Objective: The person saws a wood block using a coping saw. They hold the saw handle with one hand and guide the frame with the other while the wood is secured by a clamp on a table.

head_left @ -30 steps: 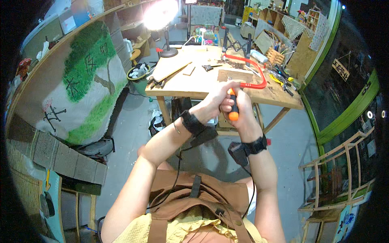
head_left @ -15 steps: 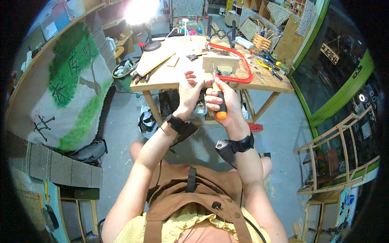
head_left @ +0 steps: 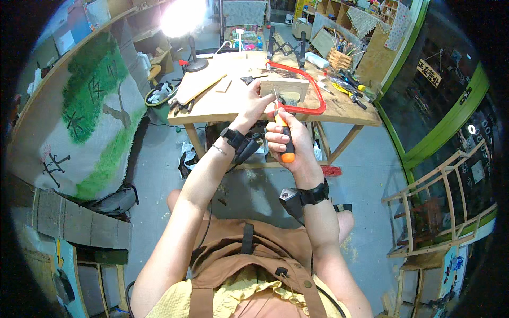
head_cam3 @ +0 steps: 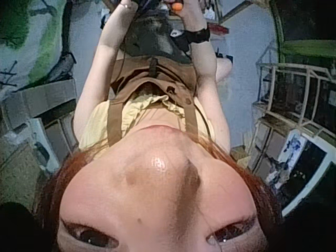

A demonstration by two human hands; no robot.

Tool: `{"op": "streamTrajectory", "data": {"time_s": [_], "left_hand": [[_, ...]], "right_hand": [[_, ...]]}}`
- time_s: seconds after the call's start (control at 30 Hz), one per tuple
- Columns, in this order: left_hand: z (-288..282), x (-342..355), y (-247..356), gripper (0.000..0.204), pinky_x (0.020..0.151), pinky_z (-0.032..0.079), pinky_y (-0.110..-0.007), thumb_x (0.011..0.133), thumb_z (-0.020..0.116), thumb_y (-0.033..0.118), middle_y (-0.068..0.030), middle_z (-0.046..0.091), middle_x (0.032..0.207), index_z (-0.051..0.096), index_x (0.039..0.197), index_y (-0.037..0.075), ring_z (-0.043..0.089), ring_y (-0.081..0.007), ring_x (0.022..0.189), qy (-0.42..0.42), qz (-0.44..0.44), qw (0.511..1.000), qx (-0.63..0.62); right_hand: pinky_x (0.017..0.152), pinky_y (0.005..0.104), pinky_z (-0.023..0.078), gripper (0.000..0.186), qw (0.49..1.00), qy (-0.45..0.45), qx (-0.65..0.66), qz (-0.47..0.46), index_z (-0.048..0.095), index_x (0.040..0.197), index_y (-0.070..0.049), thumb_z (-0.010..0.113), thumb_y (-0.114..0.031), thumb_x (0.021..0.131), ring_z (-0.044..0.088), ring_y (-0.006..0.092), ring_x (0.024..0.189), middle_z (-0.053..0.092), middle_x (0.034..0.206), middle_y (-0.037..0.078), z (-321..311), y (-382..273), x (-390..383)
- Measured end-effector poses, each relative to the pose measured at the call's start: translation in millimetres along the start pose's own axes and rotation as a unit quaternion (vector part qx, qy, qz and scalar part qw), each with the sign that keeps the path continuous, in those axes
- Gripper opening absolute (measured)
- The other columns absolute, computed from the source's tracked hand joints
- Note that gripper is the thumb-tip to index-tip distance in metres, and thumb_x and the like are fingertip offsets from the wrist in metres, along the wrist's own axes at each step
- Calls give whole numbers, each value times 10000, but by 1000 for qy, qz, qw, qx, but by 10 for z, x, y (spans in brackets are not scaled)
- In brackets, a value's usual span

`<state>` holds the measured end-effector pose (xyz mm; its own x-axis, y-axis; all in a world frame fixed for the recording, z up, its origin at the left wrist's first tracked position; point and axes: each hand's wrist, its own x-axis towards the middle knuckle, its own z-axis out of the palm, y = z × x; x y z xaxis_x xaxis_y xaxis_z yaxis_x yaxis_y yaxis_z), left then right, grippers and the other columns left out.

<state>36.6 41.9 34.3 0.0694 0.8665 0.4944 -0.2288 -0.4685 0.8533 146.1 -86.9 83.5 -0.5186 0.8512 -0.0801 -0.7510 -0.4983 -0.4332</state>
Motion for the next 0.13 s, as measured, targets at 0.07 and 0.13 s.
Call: {"op": "streamTrajectory", "data": {"time_s": [0.07,0.13], "left_hand": [[4,-39,55,311,755,449,-246,716,597,9,-88,569,928,476,1000,-19,538,-126,867,-10,40,999,-5],[7,-97,53,387,776,440,-248,730,604,26,-86,552,988,434,1078,21,544,-155,878,49,22,995,82]], "right_hand": [[326,180,283,191,1000,-7,-5,0,424,915,-82,399,-271,900,328,38,399,360,584,-19,-27,-4,7],[331,183,286,191,1000,-10,-21,-9,418,928,-86,406,-274,895,323,39,395,360,584,-17,-22,6,13]]}}
